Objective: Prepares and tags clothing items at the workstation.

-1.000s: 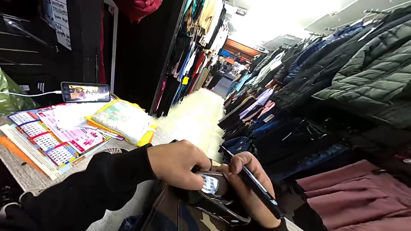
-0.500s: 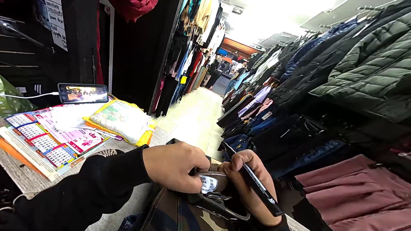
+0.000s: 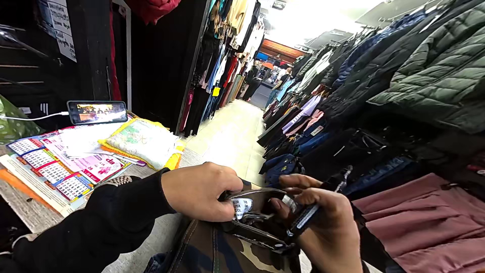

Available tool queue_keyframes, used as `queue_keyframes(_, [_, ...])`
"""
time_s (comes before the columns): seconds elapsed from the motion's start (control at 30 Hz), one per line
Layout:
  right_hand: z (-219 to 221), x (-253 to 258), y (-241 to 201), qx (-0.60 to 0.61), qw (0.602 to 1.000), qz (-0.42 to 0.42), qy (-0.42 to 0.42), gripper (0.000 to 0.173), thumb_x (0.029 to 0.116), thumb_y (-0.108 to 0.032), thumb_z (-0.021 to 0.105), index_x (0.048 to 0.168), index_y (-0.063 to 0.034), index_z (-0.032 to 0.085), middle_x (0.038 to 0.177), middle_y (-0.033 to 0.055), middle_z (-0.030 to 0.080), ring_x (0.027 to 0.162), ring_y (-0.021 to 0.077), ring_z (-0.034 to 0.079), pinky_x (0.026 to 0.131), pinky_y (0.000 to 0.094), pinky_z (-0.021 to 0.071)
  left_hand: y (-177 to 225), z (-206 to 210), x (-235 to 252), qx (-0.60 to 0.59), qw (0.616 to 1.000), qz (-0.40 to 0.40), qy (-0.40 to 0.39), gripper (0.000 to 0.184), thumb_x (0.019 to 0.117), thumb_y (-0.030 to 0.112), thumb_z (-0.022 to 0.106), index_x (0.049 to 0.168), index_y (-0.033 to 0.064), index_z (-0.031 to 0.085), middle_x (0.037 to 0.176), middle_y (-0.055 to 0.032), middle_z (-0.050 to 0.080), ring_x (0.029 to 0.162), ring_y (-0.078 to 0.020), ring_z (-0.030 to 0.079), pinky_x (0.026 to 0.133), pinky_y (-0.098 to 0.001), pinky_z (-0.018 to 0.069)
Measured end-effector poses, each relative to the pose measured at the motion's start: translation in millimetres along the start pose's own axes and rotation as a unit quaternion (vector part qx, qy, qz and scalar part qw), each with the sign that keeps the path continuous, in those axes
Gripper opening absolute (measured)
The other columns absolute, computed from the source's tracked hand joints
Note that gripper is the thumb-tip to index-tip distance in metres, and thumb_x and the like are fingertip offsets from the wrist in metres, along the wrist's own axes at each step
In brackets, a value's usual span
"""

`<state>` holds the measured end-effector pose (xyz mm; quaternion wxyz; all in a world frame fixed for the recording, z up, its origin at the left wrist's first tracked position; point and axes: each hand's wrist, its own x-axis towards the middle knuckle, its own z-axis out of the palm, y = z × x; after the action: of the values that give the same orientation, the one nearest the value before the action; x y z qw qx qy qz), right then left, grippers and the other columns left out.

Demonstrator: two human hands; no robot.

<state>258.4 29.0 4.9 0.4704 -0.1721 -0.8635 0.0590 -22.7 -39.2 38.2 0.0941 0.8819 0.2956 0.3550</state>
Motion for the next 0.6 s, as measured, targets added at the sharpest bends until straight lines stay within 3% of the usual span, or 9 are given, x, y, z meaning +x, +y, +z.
queue_keyframes(0.1, [-9, -11, -8, -0.018, 0.999, 0.03, -0.04, 0.029, 0.0882, -0.03, 0.079, 0.106, -0.0197, 0.058, 0.097, -0.0023, 0.069, 0.095, 0.0151, 0.07, 0.082, 0.0335, 0.0614, 1, 0, -1, -0.001, 1.0, -0.007, -0.004, 0.008, 0.0812, 0.009, 0.067, 0.073, 0.008, 0.066, 0.073, 0.0029, 0.058, 0.064, 0.0015, 0.054, 0.052, -0.0132, 0.0429])
queue_keyframes(0.23, [-18, -21, -27, -0.024, 0.992, 0.076, -0.103, 0.032, 0.0887, -0.035, 0.079, 0.104, -0.0167, 0.058, 0.096, -0.0006, 0.069, 0.089, 0.0094, 0.069, 0.077, 0.027, 0.0592, 4, 0, -1, 0.008, 1.0, -0.014, -0.007, 0.009, 0.0805, 0.01, 0.067, 0.072, 0.009, 0.064, 0.073, 0.0034, 0.057, 0.063, 0.0022, 0.052, 0.05, -0.0128, 0.0418])
queue_keyframes(0.33, [-23, -24, -32, -0.043, 0.986, 0.1, -0.125, 0.033, 0.0894, -0.033, 0.079, 0.106, -0.0117, 0.061, 0.1, 0.0053, 0.071, 0.086, 0.0105, 0.07, 0.073, 0.0259, 0.0596, 4, 2, -2, 0.009, 1.0, -0.026, 0.002, 0.011, 0.0835, 0.013, 0.066, 0.073, 0.01, 0.065, 0.074, 0.0038, 0.058, 0.065, 0.002, 0.054, 0.052, -0.0133, 0.0438])
queue_keyframes(0.47, [-20, -28, -22, -0.051, 0.984, 0.111, -0.131, 0.029, 0.0919, -0.034, 0.076, 0.104, -0.0099, 0.064, 0.1, 0.0049, 0.071, 0.083, 0.0103, 0.069, 0.071, 0.0266, 0.0596, 4, 7, -2, 0.021, 0.998, -0.053, 0.033, 0.023, 0.0945, 0.021, 0.06, 0.073, 0.0132, 0.063, 0.074, 0.0057, 0.056, 0.067, 0.0008, 0.054, 0.056, -0.0148, 0.0446])
queue_keyframes(0.6, [-13, -29, -16, -0.056, 0.98, 0.114, -0.156, 0.027, 0.0945, -0.031, 0.073, 0.105, -0.0074, 0.066, 0.106, 0.0082, 0.071, 0.091, 0.0133, 0.069, 0.075, 0.0285, 0.0594, 7, 17, 0, 0.052, 0.995, -0.054, 0.07, 0.02, 0.0886, 0.02, 0.064, 0.07, 0.015, 0.061, 0.075, 0.0067, 0.054, 0.065, 0.0033, 0.053, 0.053, -0.0123, 0.044])
